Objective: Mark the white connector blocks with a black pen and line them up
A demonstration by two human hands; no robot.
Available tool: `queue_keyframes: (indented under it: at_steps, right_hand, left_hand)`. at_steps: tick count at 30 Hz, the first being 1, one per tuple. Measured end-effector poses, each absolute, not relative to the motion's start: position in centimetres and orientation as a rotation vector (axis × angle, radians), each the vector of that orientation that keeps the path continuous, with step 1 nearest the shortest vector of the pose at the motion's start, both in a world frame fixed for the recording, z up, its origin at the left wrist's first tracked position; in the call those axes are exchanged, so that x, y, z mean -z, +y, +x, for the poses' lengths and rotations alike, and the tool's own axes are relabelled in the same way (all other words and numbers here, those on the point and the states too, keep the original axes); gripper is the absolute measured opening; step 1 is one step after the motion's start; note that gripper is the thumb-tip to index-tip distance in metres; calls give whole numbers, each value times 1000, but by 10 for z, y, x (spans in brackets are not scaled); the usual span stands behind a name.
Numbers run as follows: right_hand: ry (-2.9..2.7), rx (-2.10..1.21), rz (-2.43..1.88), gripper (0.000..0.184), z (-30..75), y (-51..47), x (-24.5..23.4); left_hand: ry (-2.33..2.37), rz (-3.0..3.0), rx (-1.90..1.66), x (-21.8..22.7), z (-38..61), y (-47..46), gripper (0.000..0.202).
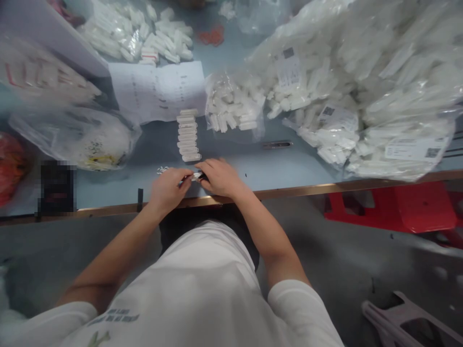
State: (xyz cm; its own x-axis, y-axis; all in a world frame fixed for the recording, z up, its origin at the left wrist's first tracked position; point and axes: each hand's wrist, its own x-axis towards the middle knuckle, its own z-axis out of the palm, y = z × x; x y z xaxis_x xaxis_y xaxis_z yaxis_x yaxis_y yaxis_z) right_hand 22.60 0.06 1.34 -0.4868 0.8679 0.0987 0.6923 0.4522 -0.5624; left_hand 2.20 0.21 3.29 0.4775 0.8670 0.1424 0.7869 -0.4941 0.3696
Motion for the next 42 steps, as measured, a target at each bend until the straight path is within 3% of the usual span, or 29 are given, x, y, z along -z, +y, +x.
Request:
queue_keyframes:
  at_steps: [5, 21, 32, 42]
  right_hand:
    - [-2331, -634, -1317, 35, 226, 0, -13]
    - [-2343, -640, -1331, 38, 226, 1, -14]
    - [-2350, -619, -1322, 37, 226, 0, -13]
    - [-2326, -638, -1340, 34, 224, 0, -13]
  left_hand:
    - [1296, 2587, -586, -29, 25, 3, 24]
    - [1359, 2719, -232, -39, 38, -6, 33]
    - [1176, 2623, -390, -35, 17, -11, 35]
    - [1919, 2474, -374, -26, -57, 2, 22]
